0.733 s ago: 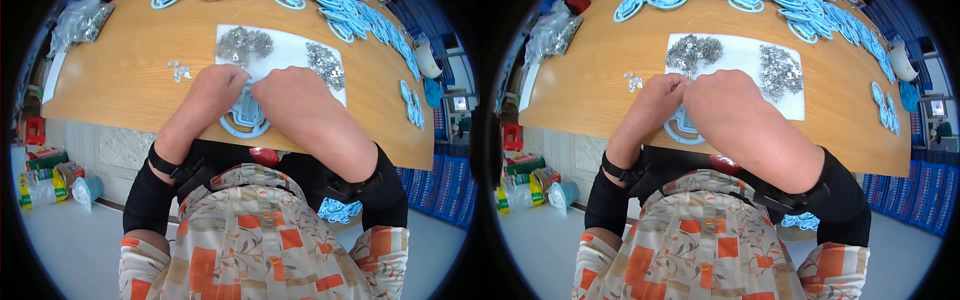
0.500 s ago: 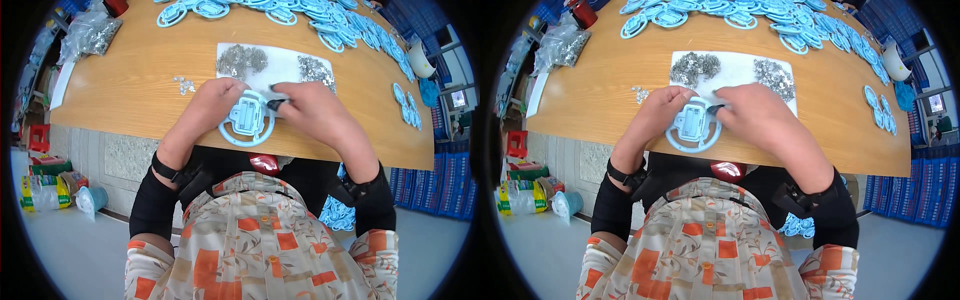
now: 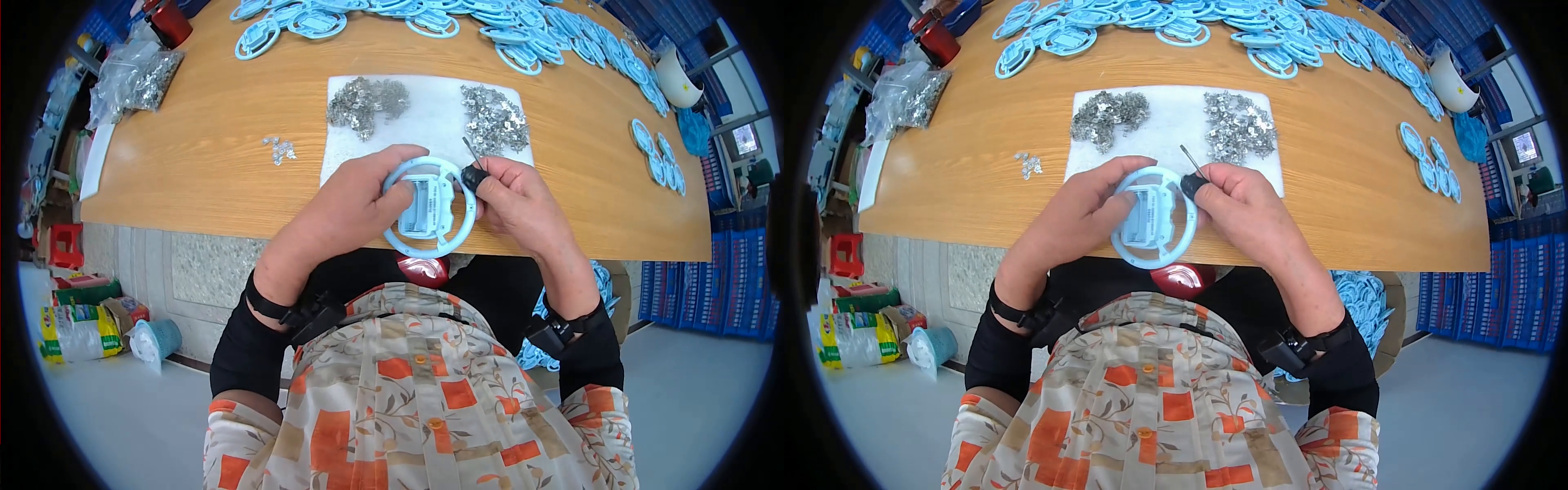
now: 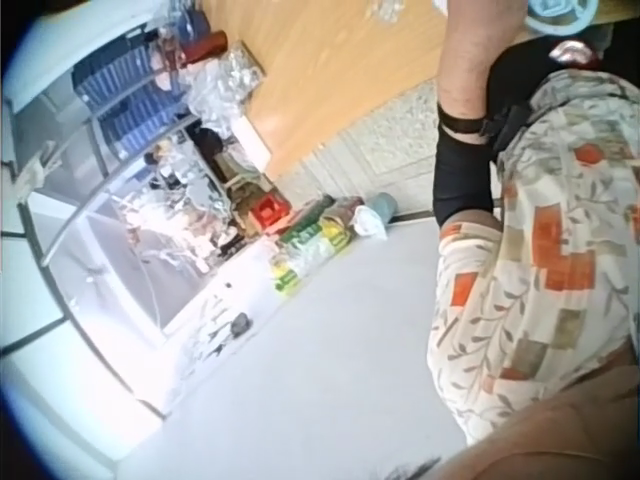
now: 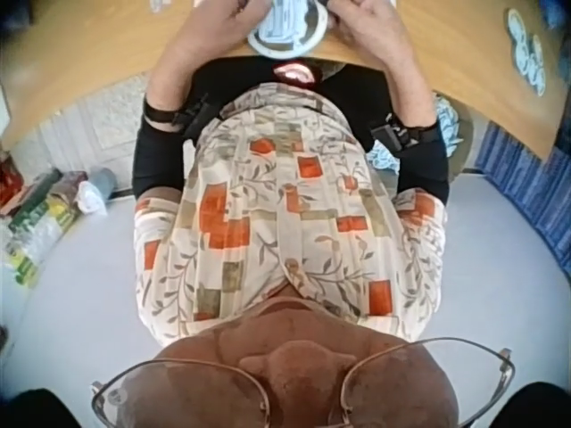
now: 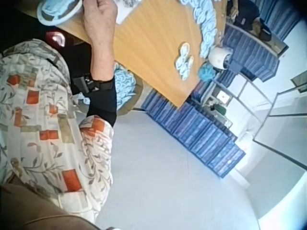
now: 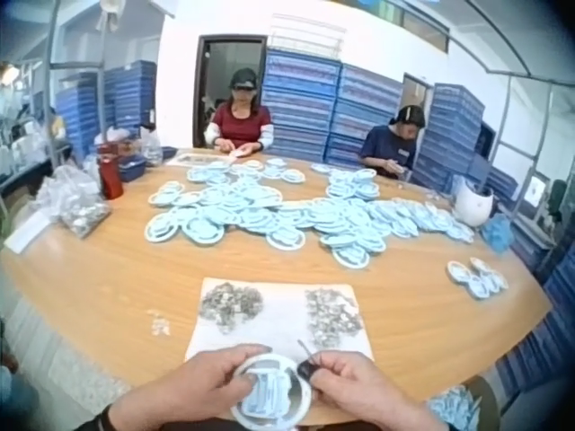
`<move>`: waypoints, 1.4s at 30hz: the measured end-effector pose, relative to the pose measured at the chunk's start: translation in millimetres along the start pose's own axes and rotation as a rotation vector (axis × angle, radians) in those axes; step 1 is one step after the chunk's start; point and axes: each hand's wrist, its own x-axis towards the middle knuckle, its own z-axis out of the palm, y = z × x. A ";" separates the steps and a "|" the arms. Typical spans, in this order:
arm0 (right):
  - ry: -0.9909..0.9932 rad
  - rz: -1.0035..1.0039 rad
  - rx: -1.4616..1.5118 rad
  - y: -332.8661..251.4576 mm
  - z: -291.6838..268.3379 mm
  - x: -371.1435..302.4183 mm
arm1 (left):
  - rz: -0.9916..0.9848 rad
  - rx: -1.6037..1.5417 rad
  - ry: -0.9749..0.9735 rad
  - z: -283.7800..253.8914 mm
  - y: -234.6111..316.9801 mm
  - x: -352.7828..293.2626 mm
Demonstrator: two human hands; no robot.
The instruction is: Manually assemble small metal components onto blue plastic toy frames using a precision hand tool.
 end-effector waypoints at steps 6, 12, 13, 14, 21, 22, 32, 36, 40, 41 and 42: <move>0.212 -0.384 0.013 6.4 21.0 -6.6 | -0.240 -0.855 -0.098 11.7 -4.0 3.8; 0.279 -0.463 -0.021 23.8 32.1 6.9 | -0.141 -1.164 -0.160 24.9 -3.3 4.7; 0.298 -0.465 -0.096 25.4 33.5 7.2 | -0.171 -1.250 -0.169 26.6 -4.5 5.4; 0.322 -0.467 -0.171 26.0 33.3 5.3 | -0.174 -1.249 -0.174 28.6 -3.6 4.7; 0.206 -0.412 0.062 35.7 16.4 13.3 | -0.118 -1.213 -0.220 36.6 -6.6 3.6; 0.139 -0.319 0.153 35.4 11.5 12.4 | -0.117 -1.272 -0.247 37.9 -8.3 4.0; 0.100 -0.201 0.226 26.5 -0.3 -35.7 | -0.260 -1.381 -0.466 61.3 4.0 12.1; 0.231 -0.103 0.314 45.4 -35.2 -76.6 | -0.396 -1.002 -0.559 66.1 54.1 18.1; 0.482 -0.153 0.279 90.2 -110.0 -151.5 | -0.266 -0.690 -0.580 39.3 66.7 14.3; 0.618 -0.131 0.298 92.6 -118.9 -169.1 | -0.256 -0.517 -0.566 22.7 66.6 21.8; 0.703 -0.115 0.229 112.3 -142.1 -194.6 | -0.237 -0.351 -0.554 3.2 66.0 31.2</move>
